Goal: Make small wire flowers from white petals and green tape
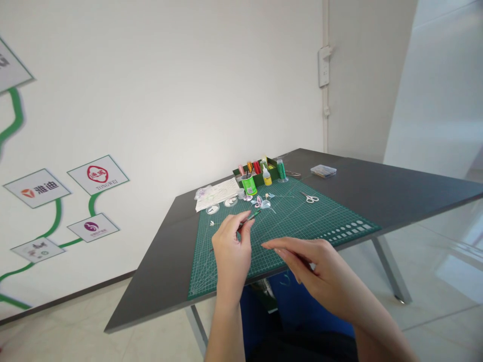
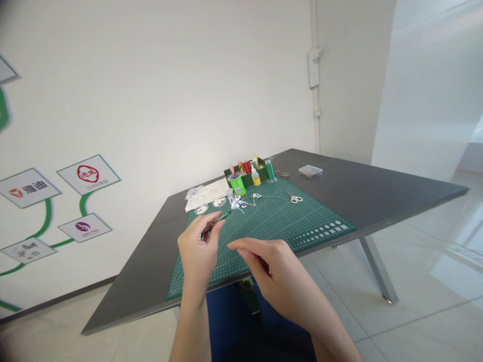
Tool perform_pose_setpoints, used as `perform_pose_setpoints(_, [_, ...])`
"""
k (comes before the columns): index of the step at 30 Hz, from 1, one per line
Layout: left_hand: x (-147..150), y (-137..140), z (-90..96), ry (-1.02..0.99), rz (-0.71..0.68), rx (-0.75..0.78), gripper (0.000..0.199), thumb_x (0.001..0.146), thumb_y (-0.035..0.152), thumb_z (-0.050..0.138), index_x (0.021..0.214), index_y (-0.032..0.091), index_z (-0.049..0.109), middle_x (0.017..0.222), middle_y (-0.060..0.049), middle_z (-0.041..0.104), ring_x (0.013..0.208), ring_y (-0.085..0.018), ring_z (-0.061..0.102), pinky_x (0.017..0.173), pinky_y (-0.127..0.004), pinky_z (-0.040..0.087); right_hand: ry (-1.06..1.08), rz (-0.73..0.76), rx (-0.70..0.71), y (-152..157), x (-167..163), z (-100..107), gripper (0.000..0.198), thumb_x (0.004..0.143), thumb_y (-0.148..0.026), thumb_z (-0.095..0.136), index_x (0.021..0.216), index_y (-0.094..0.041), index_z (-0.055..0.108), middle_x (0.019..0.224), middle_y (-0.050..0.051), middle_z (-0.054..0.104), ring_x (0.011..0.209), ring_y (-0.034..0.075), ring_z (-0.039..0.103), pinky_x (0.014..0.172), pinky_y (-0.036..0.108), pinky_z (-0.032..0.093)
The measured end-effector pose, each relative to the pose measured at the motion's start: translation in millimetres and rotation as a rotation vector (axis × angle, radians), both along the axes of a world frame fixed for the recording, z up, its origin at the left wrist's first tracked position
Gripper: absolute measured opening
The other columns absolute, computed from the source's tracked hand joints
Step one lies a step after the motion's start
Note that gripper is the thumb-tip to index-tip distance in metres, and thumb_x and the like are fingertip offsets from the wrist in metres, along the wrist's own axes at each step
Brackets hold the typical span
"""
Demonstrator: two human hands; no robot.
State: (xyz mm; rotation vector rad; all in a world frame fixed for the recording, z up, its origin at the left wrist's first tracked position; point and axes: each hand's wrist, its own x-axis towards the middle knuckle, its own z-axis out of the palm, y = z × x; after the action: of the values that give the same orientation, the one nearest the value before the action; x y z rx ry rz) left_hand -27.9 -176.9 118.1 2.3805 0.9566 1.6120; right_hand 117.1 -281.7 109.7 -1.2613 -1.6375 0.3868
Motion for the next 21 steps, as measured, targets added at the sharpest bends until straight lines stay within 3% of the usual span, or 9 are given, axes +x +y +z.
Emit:
perform_pose_setpoints(6, [-2.9,-0.8,0.5,0.031,-0.028,-0.005,0.015,0.092,0.024,0.057,0.09,0.019,0.071,0.081,-0.003,0.068,0.072,-0.014,0.062,0.069,-0.025,0.05,-0.005,0.036,0.032,-6.6,4.2,0.1,0.033,0.098,-0.028,0.046,0.114,-0.021,0.073,0.068,0.003,0.069,0.052,0.01,0.054,0.05,0.02,0.041])
perform_pose_setpoints(14, [-8.7,-2.8,3.1,0.103,-0.057,0.071,0.017,0.093,0.02,0.055,0.094,0.02,0.071,0.087,-0.005,0.069,0.08,-0.015,0.064,0.074,-0.027,0.05,0.016,0.148,0.079,-16.2,10.2,6.8,0.032,0.097,-0.032,0.048,0.109,-0.021,0.075,0.07,0.004,0.071,0.057,0.012,0.058,0.053,0.02,0.046])
perform_pose_setpoints(21, [-13.9,-7.9,-0.4,0.217,-0.083,0.178,0.019,0.093,0.013,0.053,0.097,0.02,0.07,0.086,-0.005,0.068,0.081,-0.015,0.062,0.075,-0.028,0.049,-0.009,0.2,0.108,-23.8,18.7,3.1,0.032,0.097,-0.026,0.047,0.115,-0.026,0.073,0.066,0.002,0.068,0.049,0.009,0.053,0.047,0.019,0.041])
